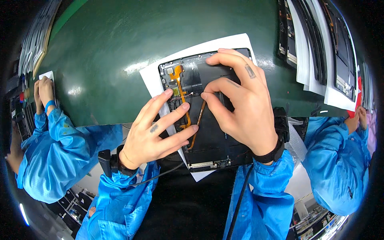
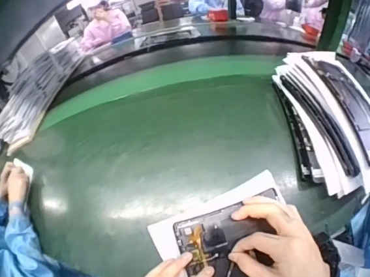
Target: Manually connecting ribbon cables and internal components during tablet assembly on a production line.
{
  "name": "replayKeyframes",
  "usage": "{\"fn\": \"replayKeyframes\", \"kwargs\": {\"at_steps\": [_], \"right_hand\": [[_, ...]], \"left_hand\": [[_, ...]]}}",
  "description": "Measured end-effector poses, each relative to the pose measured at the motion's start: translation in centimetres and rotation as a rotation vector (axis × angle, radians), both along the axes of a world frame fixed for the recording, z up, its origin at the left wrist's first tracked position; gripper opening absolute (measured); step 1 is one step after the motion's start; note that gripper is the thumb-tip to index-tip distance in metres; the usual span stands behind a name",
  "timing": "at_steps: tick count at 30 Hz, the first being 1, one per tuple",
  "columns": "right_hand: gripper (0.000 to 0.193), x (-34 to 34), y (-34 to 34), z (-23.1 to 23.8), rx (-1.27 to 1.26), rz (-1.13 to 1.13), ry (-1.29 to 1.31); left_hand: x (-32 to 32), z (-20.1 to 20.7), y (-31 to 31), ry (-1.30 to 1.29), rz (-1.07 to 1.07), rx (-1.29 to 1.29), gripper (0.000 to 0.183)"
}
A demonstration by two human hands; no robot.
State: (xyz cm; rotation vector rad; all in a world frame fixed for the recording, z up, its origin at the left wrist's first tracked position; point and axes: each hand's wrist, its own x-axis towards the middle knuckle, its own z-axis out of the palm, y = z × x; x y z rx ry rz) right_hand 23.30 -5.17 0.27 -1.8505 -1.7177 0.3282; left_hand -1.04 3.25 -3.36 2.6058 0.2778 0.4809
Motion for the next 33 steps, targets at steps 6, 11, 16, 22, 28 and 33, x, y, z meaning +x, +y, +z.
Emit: {"fn": "replayKeyframes", "kwargs": {"at_steps": [6,11,16,22,28,33], "right_hand": [[0.011,0.0,0.0,0.0,-0.013,-0.004,-0.002],[0.012,0.0,0.0,0.2,-0.030,-0.001,-0.008],[0.013,0.0,0.0,0.1,-0.029,-0.002,-0.010],[0.015,0.0,-0.1,0.0,-0.025,-0.010,-0.004],[0.014,0.1,0.0,0.0,-0.025,-0.001,-0.016],[0.014,0.1,0.0,0.0,-0.028,-0.002,-0.026]], "left_hand": [[0.0,0.1,0.1,0.016,-0.013,0.025,0.047],[0.0,0.1,0.2,0.029,-0.017,0.017,0.047],[-0.1,0.3,0.2,0.052,-0.019,0.008,0.047],[0.1,0.8,0.3,0.065,-0.015,-0.009,0.046],[0.5,0.7,0.3,0.071,-0.004,0.021,0.048],[1.0,0.7,0.6,0.074,-0.004,0.058,0.047]]}}
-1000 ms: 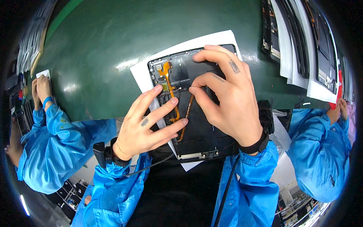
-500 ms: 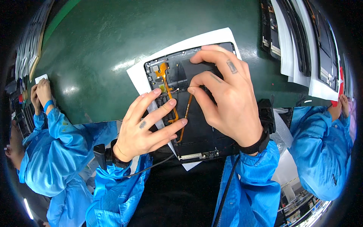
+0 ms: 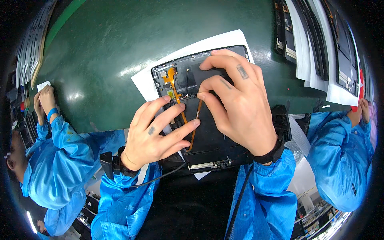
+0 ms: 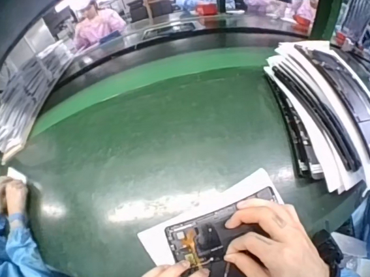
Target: Manually connecting ribbon cables and internal components during tablet assembly on a production line.
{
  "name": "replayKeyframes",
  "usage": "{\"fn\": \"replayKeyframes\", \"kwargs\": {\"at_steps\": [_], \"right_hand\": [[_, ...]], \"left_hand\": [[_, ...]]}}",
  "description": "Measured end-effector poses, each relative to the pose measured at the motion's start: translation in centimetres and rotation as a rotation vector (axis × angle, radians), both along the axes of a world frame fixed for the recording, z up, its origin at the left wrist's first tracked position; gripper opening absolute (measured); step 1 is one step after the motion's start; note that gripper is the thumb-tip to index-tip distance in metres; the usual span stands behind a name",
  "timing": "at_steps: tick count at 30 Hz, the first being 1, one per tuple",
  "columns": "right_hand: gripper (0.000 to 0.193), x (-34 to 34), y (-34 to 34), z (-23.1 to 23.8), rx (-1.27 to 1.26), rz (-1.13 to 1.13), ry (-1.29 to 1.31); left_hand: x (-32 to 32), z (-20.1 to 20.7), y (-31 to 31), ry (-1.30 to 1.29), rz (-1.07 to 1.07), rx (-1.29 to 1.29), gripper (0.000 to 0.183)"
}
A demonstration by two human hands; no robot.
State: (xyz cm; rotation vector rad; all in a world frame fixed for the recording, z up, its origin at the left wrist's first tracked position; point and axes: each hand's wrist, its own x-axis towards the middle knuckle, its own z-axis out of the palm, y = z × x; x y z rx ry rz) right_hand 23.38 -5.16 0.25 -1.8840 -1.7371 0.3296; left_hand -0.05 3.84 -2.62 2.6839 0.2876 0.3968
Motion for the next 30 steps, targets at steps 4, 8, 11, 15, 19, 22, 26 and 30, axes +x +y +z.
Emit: {"fn": "replayKeyframes", "kwargs": {"at_steps": [4,8,11,15,19,22,26,30], "right_hand": [[0.015,0.0,0.1,0.0,-0.005,-0.006,0.005],[0.015,0.0,0.1,0.0,0.000,-0.009,0.009],[0.015,-0.1,0.2,-0.1,0.027,-0.010,-0.002],[0.015,0.1,0.1,-0.2,0.043,-0.012,0.000],[0.014,0.3,0.2,-0.3,0.057,0.000,0.034],[0.016,0.9,-0.1,-0.3,0.083,-0.035,0.152],[0.025,1.6,-1.2,-0.3,0.091,-0.081,0.187],[0.027,1.1,-0.8,-0.7,0.123,-0.048,0.092]], "left_hand": [[0.5,0.4,0.3,0.020,-0.004,-0.011,0.049],[1.0,0.6,0.2,0.043,0.031,-0.017,0.053],[1.4,1.0,0.3,0.071,0.043,-0.004,0.056],[2.1,1.1,0.2,0.098,0.064,0.005,0.058],[2.3,1.2,0.8,0.096,0.070,0.000,0.059],[2.5,1.2,0.8,0.101,0.105,-0.033,0.061],[2.7,1.4,1.0,0.079,0.112,-0.054,0.064],[1.3,1.5,0.3,-0.131,0.179,0.000,0.055]]}}
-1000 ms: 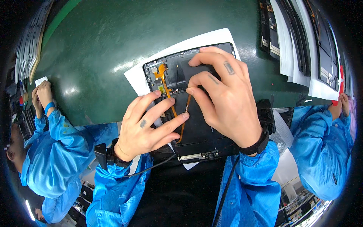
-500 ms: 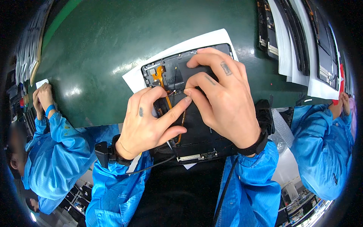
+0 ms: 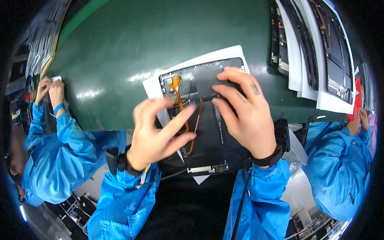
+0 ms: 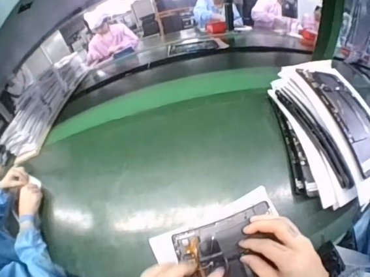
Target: Manually connecting ribbon cables and internal components during tablet assembly on a production line.
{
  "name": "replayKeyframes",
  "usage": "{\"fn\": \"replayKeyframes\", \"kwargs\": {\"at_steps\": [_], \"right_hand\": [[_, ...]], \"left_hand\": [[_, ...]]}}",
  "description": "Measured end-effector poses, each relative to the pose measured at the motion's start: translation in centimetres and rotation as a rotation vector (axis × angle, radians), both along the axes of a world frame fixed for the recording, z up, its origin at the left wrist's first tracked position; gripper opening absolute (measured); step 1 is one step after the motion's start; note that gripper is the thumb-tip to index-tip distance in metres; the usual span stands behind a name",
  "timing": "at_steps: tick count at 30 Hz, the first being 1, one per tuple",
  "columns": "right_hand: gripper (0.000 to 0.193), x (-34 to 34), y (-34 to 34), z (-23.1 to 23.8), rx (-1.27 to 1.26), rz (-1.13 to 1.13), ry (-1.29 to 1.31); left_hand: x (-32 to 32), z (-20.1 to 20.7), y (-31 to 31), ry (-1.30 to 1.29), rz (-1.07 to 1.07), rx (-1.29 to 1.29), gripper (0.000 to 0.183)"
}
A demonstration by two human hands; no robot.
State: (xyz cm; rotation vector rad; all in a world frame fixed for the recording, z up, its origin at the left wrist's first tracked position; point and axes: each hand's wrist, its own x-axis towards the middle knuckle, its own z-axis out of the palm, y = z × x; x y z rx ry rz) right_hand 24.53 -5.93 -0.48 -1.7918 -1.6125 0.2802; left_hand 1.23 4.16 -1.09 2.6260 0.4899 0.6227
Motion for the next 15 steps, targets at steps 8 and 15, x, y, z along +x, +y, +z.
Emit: {"fn": "replayKeyframes", "kwargs": {"at_steps": [8,15], "right_hand": [[0.018,-0.1,0.0,0.3,0.015,0.009,0.043],[0.022,-0.8,-2.8,3.6,0.244,-0.013,0.056]], "left_hand": [[-5.6,-3.7,-6.0,-0.078,0.223,-1.253,0.027],[-3.4,0.4,-4.5,-0.036,0.244,-1.243,0.012]]}}
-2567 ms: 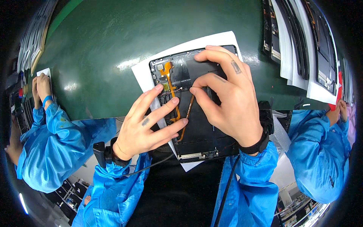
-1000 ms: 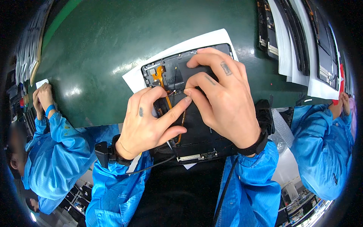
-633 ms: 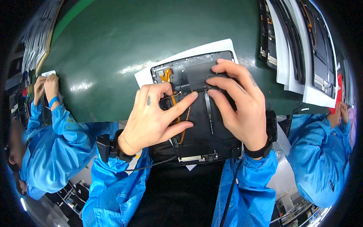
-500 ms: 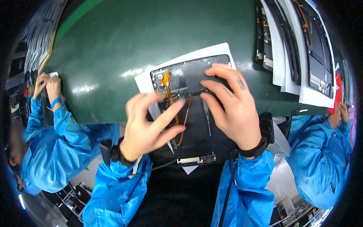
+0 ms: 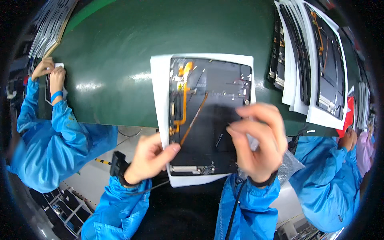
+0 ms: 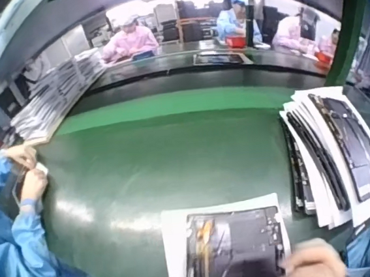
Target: Manually connecting ribbon cables and internal components during tablet assembly on a production line.
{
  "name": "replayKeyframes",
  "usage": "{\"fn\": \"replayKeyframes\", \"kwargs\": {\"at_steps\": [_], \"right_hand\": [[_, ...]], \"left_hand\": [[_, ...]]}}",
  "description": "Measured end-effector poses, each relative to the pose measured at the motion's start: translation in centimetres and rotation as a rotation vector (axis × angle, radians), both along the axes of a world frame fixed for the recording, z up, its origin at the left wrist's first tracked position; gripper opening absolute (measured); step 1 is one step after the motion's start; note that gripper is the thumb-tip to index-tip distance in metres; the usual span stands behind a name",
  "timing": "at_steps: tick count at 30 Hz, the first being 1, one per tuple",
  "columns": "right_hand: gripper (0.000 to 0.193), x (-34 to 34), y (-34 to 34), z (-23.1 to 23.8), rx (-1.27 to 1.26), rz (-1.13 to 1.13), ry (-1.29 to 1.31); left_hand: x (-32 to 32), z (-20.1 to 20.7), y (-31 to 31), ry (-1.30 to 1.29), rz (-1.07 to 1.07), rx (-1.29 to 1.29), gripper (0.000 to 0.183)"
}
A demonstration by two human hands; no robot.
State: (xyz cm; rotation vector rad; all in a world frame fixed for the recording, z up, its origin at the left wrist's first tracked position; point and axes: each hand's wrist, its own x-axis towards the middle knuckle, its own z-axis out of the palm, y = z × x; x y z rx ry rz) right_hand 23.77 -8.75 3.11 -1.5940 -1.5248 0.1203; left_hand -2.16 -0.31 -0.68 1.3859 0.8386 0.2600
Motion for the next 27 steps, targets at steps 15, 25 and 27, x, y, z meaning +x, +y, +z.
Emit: {"fn": "replayKeyframes", "kwargs": {"at_steps": [15,25,27], "right_hand": [[0.031,-3.1,-5.1,1.1,0.097,0.458,0.052],[0.035,-5.2,-3.9,1.0,-0.043,0.318,0.071],[0.037,-5.1,-3.6,1.2,-0.013,0.274,0.050]], "left_hand": [[-0.1,3.2,-1.7,-0.328,-0.323,-0.272,0.031],[0.6,2.2,-2.8,-0.331,0.039,0.093,0.015],[0.4,2.7,-2.2,-0.299,0.020,0.138,0.014]]}}
